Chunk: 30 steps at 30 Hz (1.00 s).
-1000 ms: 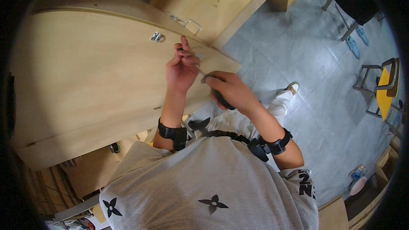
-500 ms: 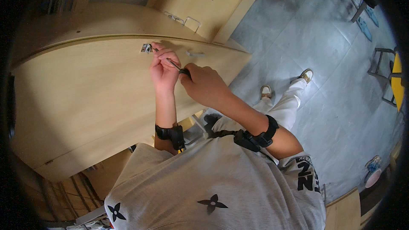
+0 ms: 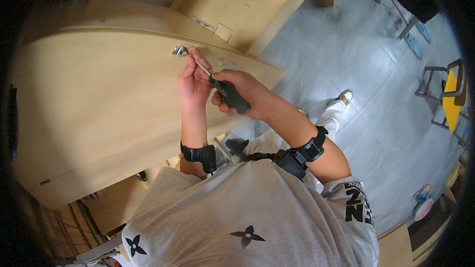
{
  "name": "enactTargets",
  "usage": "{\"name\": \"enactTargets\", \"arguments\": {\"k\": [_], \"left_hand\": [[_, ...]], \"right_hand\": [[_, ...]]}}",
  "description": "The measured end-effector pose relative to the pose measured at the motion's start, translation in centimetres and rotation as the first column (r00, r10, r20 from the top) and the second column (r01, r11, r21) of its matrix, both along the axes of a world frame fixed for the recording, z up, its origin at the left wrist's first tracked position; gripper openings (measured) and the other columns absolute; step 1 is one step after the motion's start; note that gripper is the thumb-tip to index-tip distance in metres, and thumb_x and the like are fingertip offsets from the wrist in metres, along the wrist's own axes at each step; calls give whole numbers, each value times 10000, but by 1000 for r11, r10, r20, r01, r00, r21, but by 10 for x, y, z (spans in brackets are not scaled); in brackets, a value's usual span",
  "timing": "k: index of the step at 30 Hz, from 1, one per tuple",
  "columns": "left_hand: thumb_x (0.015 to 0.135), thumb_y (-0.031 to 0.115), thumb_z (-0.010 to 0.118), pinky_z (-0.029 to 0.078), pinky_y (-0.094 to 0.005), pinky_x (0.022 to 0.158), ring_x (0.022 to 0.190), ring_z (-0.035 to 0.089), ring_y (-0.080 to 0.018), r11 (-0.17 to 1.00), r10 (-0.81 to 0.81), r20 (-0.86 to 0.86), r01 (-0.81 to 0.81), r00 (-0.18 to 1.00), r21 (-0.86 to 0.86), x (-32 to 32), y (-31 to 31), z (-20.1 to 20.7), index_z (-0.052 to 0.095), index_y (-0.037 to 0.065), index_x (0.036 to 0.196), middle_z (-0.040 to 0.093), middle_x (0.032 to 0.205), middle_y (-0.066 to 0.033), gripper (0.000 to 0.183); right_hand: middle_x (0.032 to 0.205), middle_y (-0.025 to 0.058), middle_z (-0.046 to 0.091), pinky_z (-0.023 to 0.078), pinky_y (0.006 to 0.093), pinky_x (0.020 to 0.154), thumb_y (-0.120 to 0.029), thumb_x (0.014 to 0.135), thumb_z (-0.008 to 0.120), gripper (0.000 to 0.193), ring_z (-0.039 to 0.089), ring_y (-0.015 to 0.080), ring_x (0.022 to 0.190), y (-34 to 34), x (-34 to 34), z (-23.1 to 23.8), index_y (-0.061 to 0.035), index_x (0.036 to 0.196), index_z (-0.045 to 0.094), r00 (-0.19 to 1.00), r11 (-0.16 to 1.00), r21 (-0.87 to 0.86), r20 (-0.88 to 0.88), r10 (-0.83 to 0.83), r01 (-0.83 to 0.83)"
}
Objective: The person attaches a metal hinge to a wooden wardrobe door using a screwdriver, positioning the hinge against the wood and tightening screws.
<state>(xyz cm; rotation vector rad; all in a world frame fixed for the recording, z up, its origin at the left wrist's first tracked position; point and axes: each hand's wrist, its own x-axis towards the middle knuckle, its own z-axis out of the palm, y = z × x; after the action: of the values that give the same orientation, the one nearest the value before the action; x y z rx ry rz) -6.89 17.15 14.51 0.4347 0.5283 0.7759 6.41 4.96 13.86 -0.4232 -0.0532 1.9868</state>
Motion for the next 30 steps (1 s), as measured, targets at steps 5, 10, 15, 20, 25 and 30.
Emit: {"name": "enactTargets", "arguments": {"k": [5, 10, 15, 20, 25, 30], "left_hand": [[932, 172, 552, 509, -334, 869, 921, 609, -171, 973, -100, -93, 117, 991, 200, -18, 17, -22, 566, 10, 1022, 623, 944, -61, 186], [923, 153, 570, 495, -408, 929, 916, 602, -208, 986, -60, -103, 74, 993, 146, -10, 14, -24, 564, 16, 993, 609, 952, -70, 154], [939, 188, 549, 465, -422, 982, 1013, 597, -232, 995, -31, -68, 37, 997, 93, -10, 13, -21, 567, 27, 985, 623, 1005, -107, 169], [927, 126, 556, 465, -452, 974, 1093, 570, -311, 968, -242, 184, 225, 952, 110, -19, 2, -7, 531, -2, 1029, 584, 1136, -186, 166], [921, 107, 556, 467, -465, 966, 1064, 588, -335, 937, -265, 72, 240, 962, 252, -18, 1, -22, 507, -28, 1055, 568, 1156, -225, 196], [933, 68, 514, 501, -464, 911, 1024, 606, -362, 950, -176, -91, 193, 980, 247, -14, -2, -17, 483, -54, 1062, 598, 1077, -258, 180]], "right_hand": [[956, 142, 542, 476, 322, 596, -125, 792, 652, 409, 576, 246, 681, -47, -36, 2, 4, 1143, 486, -18, 879, 467, 884, -467, 98], [1059, 141, 509, 489, 368, 710, 24, 680, 705, 504, 579, 322, 801, -64, -52, 12, -14, 1136, 494, -251, 849, 479, 870, -425, 223], [977, 126, 536, 478, 323, 643, 55, 667, 709, 505, 579, 242, 756, -57, -66, -1, -30, 1123, 509, -397, 778, 570, 800, -451, 264], [884, 88, 588, 461, 272, 555, -77, 872, 605, 237, 574, 150, 675, -61, -63, 7, 23, 1071, 525, 345, 744, 216, 782, -520, 632], [877, 91, 572, 452, 252, 502, -106, 910, 567, 246, 600, 144, 641, -60, -69, 2, 49, 1094, 519, 374, 753, 205, 768, -520, 626], [864, 100, 574, 443, 245, 483, -84, 893, 592, 262, 596, 146, 603, -61, -73, 14, 60, 1097, 513, -72, 686, 477, 845, -529, 550]]}}
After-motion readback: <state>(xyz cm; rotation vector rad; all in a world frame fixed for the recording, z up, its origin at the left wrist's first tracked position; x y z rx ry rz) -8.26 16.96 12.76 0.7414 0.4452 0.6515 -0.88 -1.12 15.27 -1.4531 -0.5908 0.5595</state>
